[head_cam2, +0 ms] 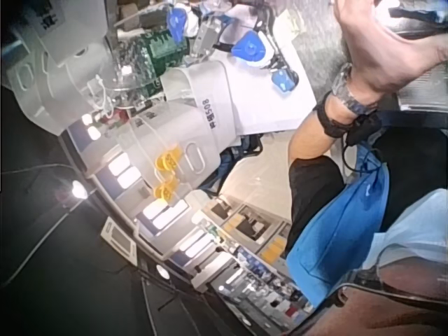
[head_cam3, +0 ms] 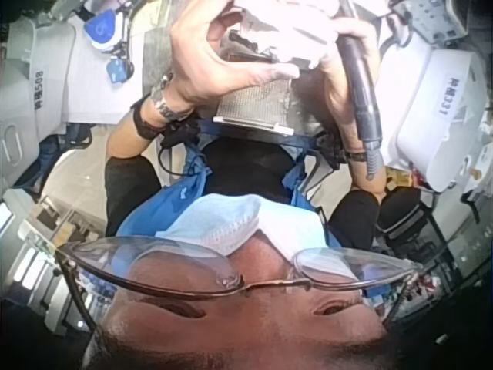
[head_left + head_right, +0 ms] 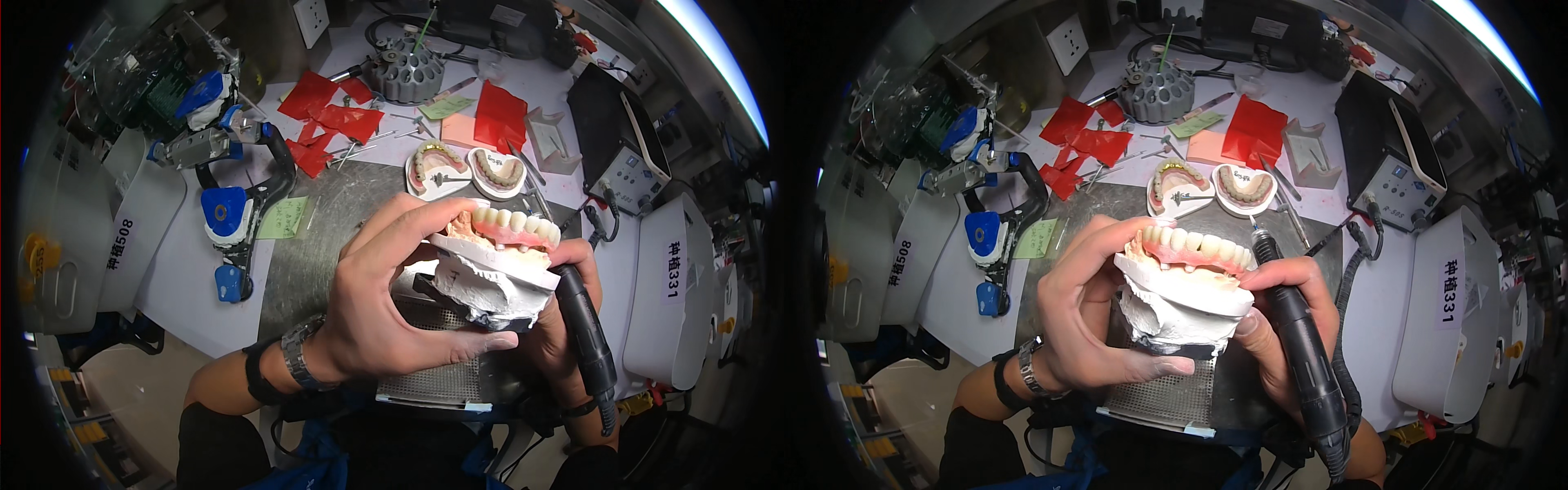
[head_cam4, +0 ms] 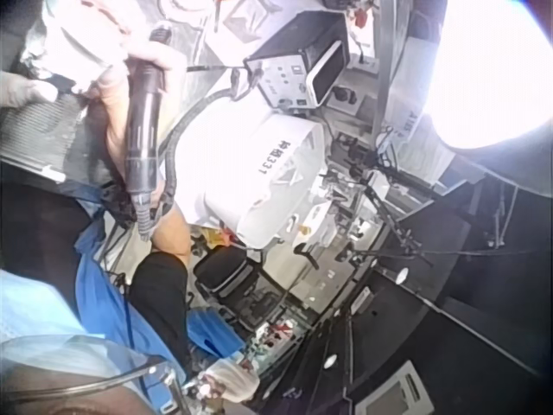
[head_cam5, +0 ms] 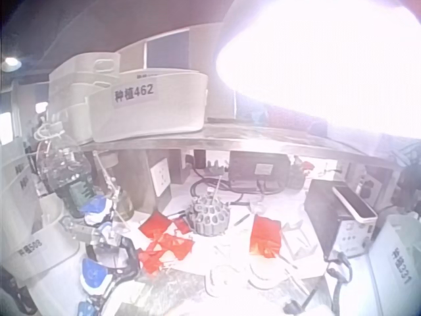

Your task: Polishing and refining the edges and surface of a dental model using a hand-held rotary tool.

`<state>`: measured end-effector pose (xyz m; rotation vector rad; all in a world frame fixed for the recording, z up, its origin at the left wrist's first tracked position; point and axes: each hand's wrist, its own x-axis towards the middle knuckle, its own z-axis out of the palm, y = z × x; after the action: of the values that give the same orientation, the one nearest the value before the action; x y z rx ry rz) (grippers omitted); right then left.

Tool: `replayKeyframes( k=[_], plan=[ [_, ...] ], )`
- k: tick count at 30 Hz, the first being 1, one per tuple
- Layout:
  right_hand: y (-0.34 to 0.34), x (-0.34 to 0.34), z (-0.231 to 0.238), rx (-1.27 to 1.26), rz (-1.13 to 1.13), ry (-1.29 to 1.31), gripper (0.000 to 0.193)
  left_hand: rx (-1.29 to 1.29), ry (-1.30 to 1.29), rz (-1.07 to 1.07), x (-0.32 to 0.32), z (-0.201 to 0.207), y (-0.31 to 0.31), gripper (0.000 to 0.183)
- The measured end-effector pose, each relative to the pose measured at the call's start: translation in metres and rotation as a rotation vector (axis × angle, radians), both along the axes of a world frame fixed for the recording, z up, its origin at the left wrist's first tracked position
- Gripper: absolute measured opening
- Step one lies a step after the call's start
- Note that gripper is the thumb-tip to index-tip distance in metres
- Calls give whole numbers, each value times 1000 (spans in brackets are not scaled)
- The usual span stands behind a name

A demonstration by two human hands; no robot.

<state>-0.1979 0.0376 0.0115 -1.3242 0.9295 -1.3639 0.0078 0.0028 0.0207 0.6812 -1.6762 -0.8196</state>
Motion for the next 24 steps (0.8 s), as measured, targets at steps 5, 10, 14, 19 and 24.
replayKeyframes(
  k=[5,10,14,19,24],
  plan=[
    [1,-2,0,-54,-25,2,36,178,136,-207,-1,-2,0,86],
    [0,-5,-6,-138,-46,10,39,182,105,-230,0,0,0,89],
    [1,-4,-8,-112,-56,7,40,176,99,-234,0,0,0,90],
    [2,-6,-13,-43,-39,-65,42,173,96,-234,1,0,0,89],
    [2,-5,-13,-65,-64,-39,41,172,97,-234,0,0,1,89]
  ],
)
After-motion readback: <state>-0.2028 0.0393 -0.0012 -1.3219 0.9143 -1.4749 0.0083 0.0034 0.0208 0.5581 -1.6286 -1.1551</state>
